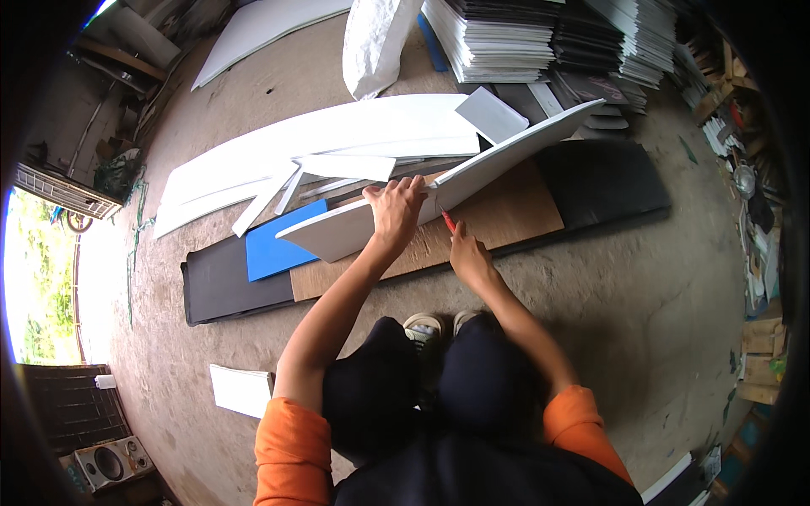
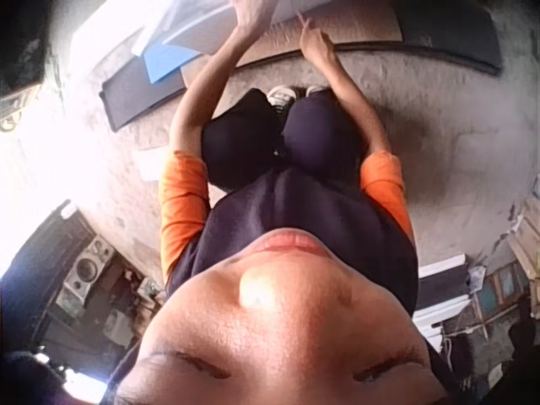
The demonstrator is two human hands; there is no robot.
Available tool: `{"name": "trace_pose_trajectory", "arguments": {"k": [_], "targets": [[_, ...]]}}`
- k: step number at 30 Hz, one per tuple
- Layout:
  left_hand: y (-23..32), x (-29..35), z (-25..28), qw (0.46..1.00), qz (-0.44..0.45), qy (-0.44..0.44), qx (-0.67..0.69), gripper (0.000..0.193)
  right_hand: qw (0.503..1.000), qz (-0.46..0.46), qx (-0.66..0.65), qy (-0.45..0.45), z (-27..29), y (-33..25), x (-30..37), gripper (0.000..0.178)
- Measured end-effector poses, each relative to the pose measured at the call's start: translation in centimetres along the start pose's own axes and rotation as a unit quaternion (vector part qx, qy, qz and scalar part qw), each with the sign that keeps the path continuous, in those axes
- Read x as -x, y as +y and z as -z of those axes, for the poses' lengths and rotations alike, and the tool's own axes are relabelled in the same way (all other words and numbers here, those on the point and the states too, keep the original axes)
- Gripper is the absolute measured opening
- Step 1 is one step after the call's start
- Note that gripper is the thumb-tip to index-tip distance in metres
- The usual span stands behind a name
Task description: The person sits on the floor and uses a red utility knife to cut white sheets of material. They use a blue rectangular template to guide the cuts, repeatedly aligning the template and slicing along its edges to produce smaller rectangular pieces.
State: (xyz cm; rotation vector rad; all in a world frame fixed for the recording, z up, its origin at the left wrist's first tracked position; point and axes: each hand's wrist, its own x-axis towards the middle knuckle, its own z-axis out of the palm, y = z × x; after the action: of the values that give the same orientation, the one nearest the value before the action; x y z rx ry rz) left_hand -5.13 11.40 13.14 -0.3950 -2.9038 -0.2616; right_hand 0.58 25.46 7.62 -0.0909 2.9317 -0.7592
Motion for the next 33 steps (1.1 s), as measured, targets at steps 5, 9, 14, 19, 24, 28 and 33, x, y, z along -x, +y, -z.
{"name": "trace_pose_trajectory", "arguments": {"k": [5,9,14,19,24,28,33], "targets": [[-0.4,-2.1,0.5,0.998,0.012,-0.047,0.033,0.029,1.000,-0.007,0.022,-0.018,0.7,-0.6,-1.2,0.018],[-1.5,-3.1,-0.6,0.997,-0.054,0.021,0.047,0.031,0.999,-0.020,0.025,-0.044,1.1,-1.4,-1.6,0.021],[-1.3,-3.5,-1.1,0.991,-0.083,0.078,0.073,0.027,0.996,-0.039,0.010,-0.085,2.3,-1.7,-2.7,0.026],[-1.2,-3.5,-1.5,0.985,-0.112,0.115,0.067,0.025,0.995,-0.035,0.035,-0.083,-1.9,0.5,-3.7,0.021],[-1.2,-3.6,-1.2,0.993,-0.074,0.057,0.073,0.026,0.995,-0.046,0.041,-0.082,-2.6,0.7,-4.1,0.018],[-1.0,-3.7,-0.8,0.994,-0.066,0.045,0.075,0.026,0.994,-0.056,0.053,-0.076,-3.6,0.8,-4.5,0.016],[-1.0,-3.6,-1.3,0.997,-0.062,-0.003,0.048,0.031,0.995,-0.054,0.065,-0.051,-5.3,1.6,-4.8,0.015]]}}
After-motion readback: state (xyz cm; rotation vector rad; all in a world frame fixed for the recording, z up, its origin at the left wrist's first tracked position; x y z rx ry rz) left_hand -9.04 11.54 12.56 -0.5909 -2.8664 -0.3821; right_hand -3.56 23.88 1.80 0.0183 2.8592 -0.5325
